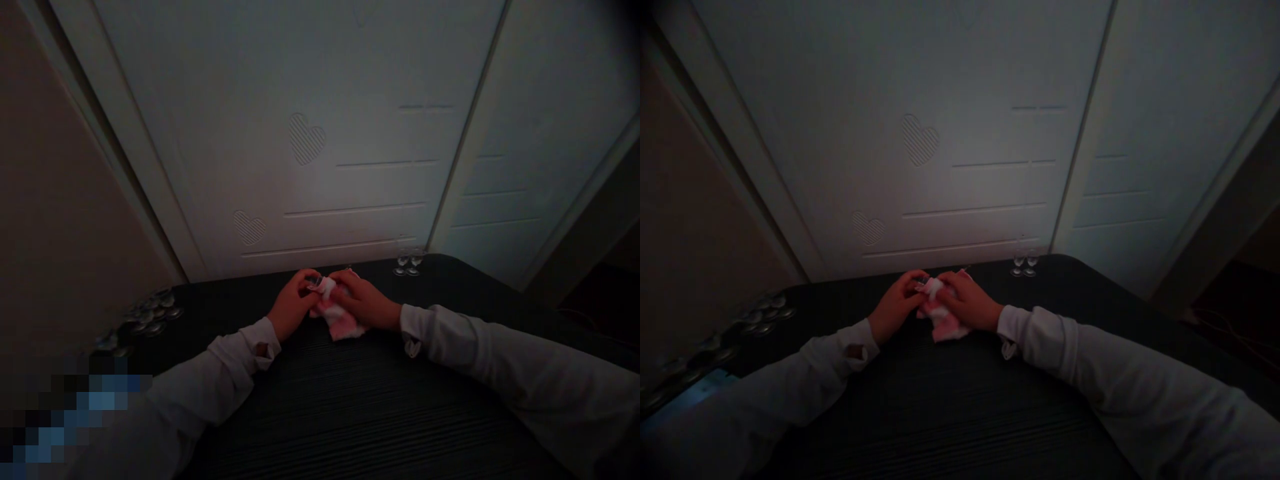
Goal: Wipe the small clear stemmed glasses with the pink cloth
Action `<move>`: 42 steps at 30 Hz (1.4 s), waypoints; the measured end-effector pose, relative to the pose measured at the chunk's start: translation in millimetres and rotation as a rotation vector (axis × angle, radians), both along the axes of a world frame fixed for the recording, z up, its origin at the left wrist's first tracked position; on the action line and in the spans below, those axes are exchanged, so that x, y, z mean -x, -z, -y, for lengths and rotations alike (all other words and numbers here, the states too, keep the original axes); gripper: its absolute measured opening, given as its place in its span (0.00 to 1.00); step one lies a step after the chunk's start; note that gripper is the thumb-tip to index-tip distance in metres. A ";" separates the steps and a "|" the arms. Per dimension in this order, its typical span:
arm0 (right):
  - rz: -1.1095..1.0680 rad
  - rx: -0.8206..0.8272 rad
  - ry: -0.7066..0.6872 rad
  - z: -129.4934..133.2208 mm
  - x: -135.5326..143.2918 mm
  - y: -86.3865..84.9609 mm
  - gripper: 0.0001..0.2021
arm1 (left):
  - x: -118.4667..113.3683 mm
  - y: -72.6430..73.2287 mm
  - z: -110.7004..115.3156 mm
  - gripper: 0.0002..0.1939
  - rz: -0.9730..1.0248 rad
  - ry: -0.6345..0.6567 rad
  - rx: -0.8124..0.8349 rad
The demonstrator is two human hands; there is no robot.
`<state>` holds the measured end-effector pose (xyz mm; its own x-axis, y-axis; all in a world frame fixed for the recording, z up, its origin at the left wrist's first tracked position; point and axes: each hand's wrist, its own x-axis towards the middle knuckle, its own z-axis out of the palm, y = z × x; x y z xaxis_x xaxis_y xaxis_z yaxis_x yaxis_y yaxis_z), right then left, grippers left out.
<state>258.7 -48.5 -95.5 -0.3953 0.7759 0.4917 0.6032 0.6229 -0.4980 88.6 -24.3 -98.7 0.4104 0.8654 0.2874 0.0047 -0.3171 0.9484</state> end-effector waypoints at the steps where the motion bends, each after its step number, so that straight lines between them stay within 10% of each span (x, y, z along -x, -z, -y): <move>1: 0.000 -0.012 0.006 0.1 0.0 0.5 0.13 | -0.1 0.2 -0.2 0.16 -0.006 -0.004 -0.007; 42: 0.105 -0.158 -0.024 -2.6 1.2 5.3 0.10 | 2.1 -9.5 5.1 0.07 -0.179 -0.066 -0.018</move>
